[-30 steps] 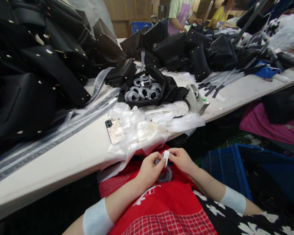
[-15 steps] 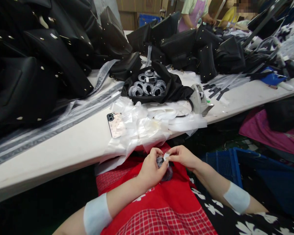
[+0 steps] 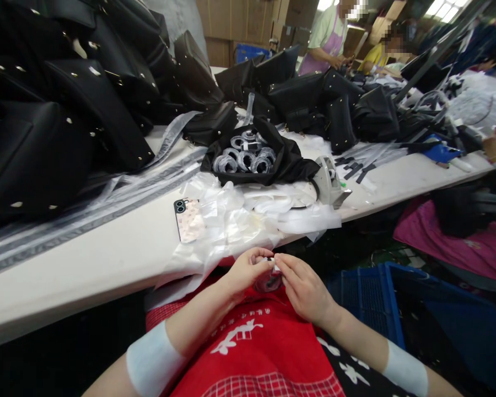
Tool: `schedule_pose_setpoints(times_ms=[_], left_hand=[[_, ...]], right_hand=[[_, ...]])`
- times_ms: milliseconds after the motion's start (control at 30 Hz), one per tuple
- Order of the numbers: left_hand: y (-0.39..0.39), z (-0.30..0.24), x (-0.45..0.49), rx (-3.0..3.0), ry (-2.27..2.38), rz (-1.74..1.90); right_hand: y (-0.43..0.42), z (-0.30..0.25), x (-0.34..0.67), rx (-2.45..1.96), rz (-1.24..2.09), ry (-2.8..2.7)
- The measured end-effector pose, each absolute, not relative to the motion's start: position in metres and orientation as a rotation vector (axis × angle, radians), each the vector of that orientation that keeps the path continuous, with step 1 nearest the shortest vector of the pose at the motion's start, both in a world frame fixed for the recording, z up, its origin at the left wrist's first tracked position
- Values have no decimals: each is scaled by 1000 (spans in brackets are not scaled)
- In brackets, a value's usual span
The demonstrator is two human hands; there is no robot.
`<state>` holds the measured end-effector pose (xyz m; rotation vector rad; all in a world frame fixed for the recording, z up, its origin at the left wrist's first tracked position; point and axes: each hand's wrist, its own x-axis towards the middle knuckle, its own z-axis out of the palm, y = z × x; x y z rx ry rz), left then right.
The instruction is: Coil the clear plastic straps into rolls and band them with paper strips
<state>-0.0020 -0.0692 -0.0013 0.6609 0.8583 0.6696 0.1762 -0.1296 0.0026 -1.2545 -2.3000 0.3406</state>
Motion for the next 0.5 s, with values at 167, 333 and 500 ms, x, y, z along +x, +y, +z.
schedule_pose_setpoints(times_ms=[167,333,500], left_hand=[[-64,-9,9,689,794,671],[-68,-11,7,735,765,741],[-72,-25,12,715,853,798]], right_hand=[[-101,16,219,-1347,247,-2096],[-14,36,334,-1765,39,-1456],[52,34,402,-1902,315,-1279]])
